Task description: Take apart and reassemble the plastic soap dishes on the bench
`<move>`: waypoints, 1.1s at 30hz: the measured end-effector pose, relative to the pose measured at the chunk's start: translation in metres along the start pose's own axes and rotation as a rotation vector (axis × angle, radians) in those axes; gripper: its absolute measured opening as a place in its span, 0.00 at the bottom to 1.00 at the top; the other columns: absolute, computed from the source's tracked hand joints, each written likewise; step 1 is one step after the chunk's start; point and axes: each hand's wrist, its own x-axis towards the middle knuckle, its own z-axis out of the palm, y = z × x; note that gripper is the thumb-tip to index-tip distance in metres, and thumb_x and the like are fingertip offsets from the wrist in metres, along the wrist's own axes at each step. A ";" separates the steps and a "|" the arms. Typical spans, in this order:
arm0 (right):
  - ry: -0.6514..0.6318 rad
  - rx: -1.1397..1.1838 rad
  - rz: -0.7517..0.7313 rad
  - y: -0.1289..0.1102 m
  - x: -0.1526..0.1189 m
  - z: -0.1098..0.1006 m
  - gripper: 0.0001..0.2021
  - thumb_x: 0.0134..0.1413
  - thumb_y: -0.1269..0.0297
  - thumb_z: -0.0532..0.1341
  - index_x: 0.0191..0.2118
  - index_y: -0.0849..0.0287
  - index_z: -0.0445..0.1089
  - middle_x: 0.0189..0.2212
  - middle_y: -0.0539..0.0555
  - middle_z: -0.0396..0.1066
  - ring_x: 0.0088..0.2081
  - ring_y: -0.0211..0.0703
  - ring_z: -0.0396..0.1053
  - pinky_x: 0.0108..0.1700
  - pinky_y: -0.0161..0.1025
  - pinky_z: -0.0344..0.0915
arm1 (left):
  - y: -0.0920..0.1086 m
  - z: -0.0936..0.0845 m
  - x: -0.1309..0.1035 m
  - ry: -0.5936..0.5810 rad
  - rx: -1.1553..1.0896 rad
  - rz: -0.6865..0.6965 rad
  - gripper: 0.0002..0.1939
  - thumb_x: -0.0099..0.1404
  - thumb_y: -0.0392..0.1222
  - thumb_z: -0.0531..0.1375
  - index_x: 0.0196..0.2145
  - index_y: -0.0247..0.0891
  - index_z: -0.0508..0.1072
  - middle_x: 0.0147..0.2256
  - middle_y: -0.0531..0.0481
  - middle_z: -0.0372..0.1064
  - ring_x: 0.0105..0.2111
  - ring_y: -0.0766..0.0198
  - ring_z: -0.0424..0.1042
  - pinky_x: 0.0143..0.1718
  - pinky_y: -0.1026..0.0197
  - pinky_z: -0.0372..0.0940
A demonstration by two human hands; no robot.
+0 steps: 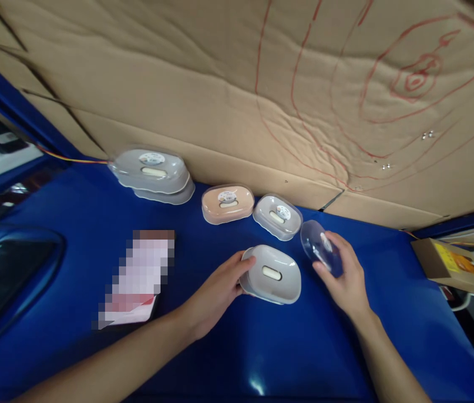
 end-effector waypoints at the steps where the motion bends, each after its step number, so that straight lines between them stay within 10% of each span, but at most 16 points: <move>1: -0.027 0.013 -0.066 -0.012 -0.005 0.000 0.33 0.64 0.47 0.67 0.69 0.52 0.61 0.66 0.64 0.65 0.67 0.64 0.65 0.65 0.62 0.66 | 0.000 0.001 0.001 -0.001 -0.002 0.010 0.23 0.73 0.57 0.62 0.59 0.42 0.74 0.56 0.45 0.75 0.56 0.52 0.71 0.55 0.54 0.64; 7: -0.198 0.036 -0.211 -0.053 -0.031 0.019 0.37 0.62 0.47 0.68 0.71 0.52 0.58 0.69 0.66 0.61 0.67 0.66 0.64 0.64 0.64 0.68 | -0.002 0.003 0.003 -0.026 -0.001 0.036 0.25 0.72 0.59 0.63 0.58 0.42 0.76 0.53 0.45 0.76 0.52 0.53 0.73 0.51 0.55 0.65; 27: -0.381 -0.025 -0.252 -0.046 -0.024 0.015 0.41 0.64 0.51 0.68 0.75 0.49 0.49 0.73 0.65 0.54 0.72 0.65 0.57 0.65 0.63 0.68 | -0.011 -0.002 0.006 -0.020 0.054 0.038 0.27 0.72 0.59 0.63 0.62 0.43 0.73 0.56 0.44 0.75 0.53 0.53 0.74 0.52 0.53 0.69; 33: -0.538 -0.048 -0.208 -0.042 -0.017 -0.004 0.37 0.63 0.61 0.68 0.73 0.47 0.54 0.74 0.60 0.54 0.74 0.60 0.53 0.69 0.62 0.64 | -0.009 -0.015 0.010 0.165 0.673 0.375 0.27 0.73 0.49 0.61 0.66 0.47 0.67 0.65 0.41 0.64 0.61 0.49 0.69 0.63 0.42 0.65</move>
